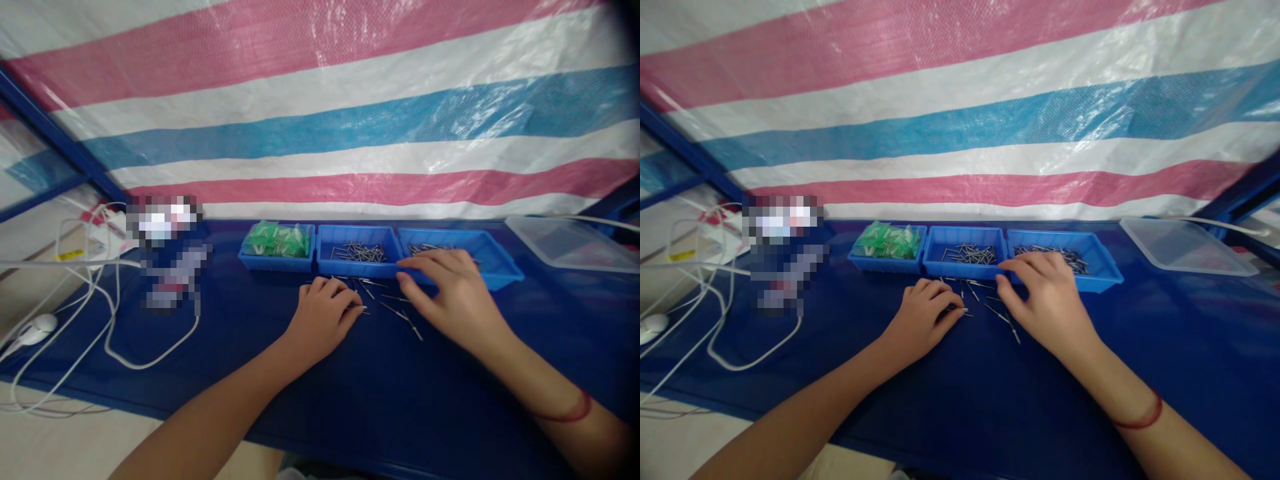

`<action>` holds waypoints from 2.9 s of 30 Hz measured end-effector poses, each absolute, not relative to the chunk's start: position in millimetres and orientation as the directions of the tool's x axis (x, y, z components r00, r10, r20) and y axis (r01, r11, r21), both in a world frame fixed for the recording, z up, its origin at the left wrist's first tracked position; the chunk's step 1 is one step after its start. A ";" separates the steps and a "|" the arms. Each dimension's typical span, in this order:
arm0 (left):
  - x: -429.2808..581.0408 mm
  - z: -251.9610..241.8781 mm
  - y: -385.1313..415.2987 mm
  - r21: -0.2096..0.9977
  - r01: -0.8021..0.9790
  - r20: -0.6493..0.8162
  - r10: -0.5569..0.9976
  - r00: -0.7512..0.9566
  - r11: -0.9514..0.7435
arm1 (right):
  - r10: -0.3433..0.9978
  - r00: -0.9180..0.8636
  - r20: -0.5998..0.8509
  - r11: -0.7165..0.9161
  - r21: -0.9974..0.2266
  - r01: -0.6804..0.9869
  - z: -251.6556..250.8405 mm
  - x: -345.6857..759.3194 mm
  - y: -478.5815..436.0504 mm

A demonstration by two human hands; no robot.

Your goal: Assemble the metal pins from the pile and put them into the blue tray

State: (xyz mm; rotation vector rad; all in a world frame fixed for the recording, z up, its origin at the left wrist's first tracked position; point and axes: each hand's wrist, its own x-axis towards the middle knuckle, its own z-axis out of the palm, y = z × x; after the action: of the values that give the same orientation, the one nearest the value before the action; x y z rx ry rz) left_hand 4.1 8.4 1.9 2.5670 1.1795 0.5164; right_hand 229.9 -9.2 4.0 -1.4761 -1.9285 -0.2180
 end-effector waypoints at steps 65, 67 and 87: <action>7.0 7.0 9.6 0.682 0.509 0.283 0.831 0.479 -0.526 | 0.850 0.194 0.489 0.251 -0.701 0.667 16.6 240.4 -12.3; 5.2 4.6 10.5 0.510 0.596 0.331 0.781 0.530 -0.621 | 0.806 0.256 0.534 0.138 -0.589 0.796 16.0 259.9 -5.9; 6.5 3.2 11.9 0.384 0.675 0.268 0.776 0.572 -0.630 | 0.803 -0.125 0.583 0.449 -0.452 0.771 10.4 227.8 -11.6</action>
State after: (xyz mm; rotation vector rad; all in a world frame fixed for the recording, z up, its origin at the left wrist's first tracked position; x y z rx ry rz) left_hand 6.5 11.9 3.2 2.5661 1.2064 0.6103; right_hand 227.8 -11.6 10.4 -1.3258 -1.8946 0.0492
